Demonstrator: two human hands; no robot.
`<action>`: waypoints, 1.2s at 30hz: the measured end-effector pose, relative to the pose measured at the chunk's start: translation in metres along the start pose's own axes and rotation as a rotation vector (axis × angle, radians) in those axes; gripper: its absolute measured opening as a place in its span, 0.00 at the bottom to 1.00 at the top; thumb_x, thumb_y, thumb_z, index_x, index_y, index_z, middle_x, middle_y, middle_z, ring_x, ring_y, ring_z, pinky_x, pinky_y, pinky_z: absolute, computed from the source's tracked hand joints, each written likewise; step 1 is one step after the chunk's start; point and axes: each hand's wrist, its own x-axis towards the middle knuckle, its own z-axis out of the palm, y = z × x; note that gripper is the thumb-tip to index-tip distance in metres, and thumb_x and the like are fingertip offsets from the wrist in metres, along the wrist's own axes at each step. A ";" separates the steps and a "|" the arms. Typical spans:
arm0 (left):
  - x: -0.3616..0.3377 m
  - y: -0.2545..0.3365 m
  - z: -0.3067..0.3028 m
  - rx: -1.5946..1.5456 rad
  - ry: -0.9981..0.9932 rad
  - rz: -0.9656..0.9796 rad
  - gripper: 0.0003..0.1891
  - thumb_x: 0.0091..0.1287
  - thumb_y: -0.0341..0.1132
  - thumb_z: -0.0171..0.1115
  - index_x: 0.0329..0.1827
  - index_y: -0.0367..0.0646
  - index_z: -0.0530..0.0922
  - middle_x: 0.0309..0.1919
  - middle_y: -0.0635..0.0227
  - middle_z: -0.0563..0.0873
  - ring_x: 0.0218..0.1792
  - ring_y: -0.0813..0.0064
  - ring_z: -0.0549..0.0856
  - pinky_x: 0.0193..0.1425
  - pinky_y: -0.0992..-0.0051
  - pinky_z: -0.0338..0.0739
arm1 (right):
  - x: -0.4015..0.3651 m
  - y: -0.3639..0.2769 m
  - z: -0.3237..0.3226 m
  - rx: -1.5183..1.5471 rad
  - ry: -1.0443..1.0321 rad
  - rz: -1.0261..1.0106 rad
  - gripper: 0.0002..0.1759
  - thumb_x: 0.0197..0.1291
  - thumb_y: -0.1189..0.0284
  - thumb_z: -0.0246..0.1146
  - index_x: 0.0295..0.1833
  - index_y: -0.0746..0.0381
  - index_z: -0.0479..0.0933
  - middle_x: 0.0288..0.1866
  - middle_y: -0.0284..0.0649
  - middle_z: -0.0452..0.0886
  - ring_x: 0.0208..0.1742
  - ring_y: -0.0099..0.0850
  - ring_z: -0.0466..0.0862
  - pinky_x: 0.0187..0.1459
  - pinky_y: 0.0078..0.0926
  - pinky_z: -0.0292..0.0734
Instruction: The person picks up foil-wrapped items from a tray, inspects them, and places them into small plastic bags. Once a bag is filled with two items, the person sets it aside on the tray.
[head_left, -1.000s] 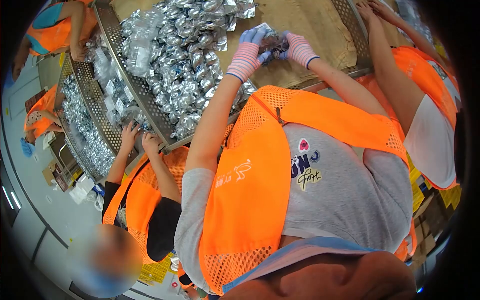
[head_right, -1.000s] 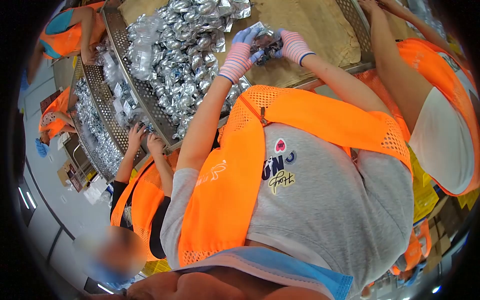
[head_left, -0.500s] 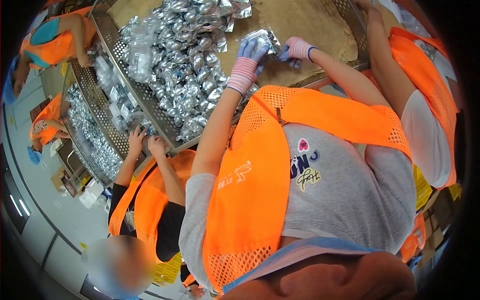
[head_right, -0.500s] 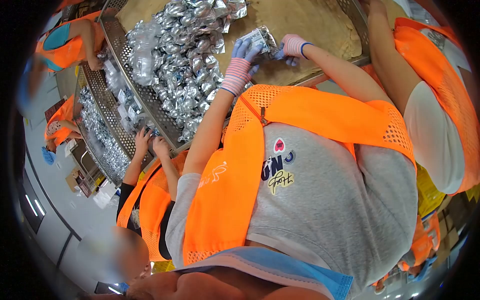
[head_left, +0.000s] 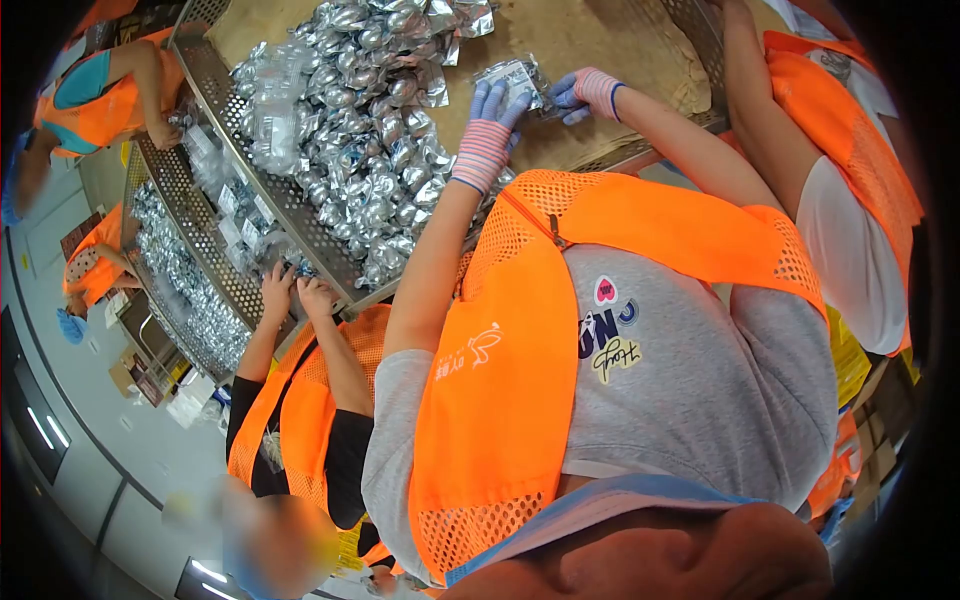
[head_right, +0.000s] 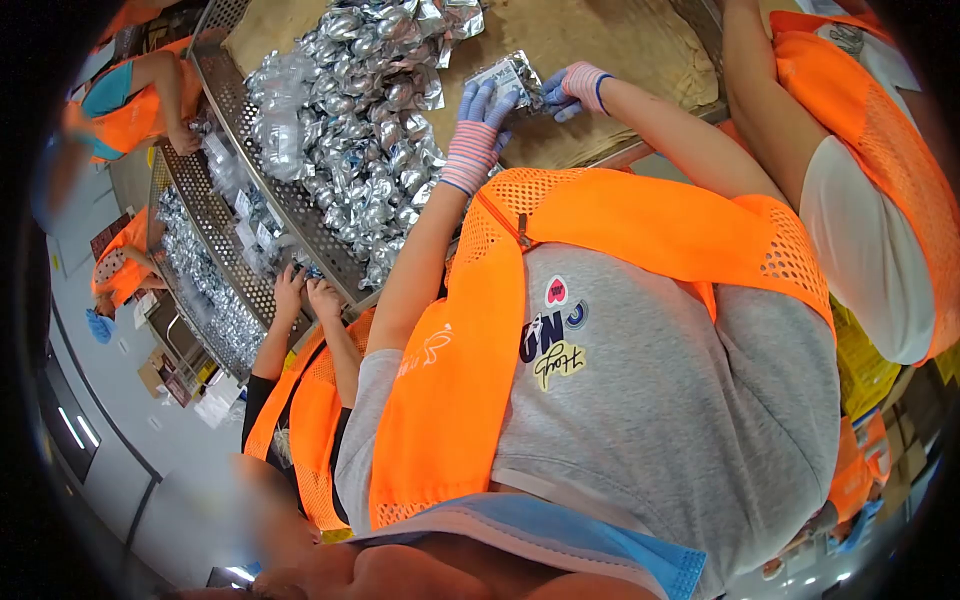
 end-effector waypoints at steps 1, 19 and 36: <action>0.000 0.000 0.000 0.013 -0.007 0.008 0.36 0.44 0.27 0.66 0.61 0.59 0.68 0.64 0.52 0.62 0.65 0.45 0.58 0.67 0.57 0.60 | -0.001 0.001 0.004 0.094 0.099 0.026 0.13 0.51 0.85 0.58 0.44 0.65 0.76 0.34 0.42 0.81 0.31 0.34 0.82 0.31 0.35 0.83; -0.004 -0.008 0.017 0.112 0.034 0.089 0.37 0.45 0.24 0.64 0.62 0.60 0.67 0.64 0.52 0.62 0.65 0.45 0.59 0.66 0.57 0.60 | -0.003 0.018 0.014 0.095 0.182 0.012 0.17 0.43 0.85 0.62 0.43 0.61 0.79 0.32 0.38 0.82 0.30 0.33 0.81 0.32 0.35 0.81; -0.003 -0.007 0.020 0.145 0.038 0.087 0.35 0.48 0.25 0.61 0.63 0.61 0.66 0.64 0.52 0.61 0.64 0.45 0.60 0.65 0.57 0.62 | -0.003 0.016 0.019 0.084 0.220 -0.011 0.12 0.42 0.86 0.61 0.35 0.65 0.76 0.29 0.41 0.79 0.24 0.34 0.80 0.21 0.32 0.81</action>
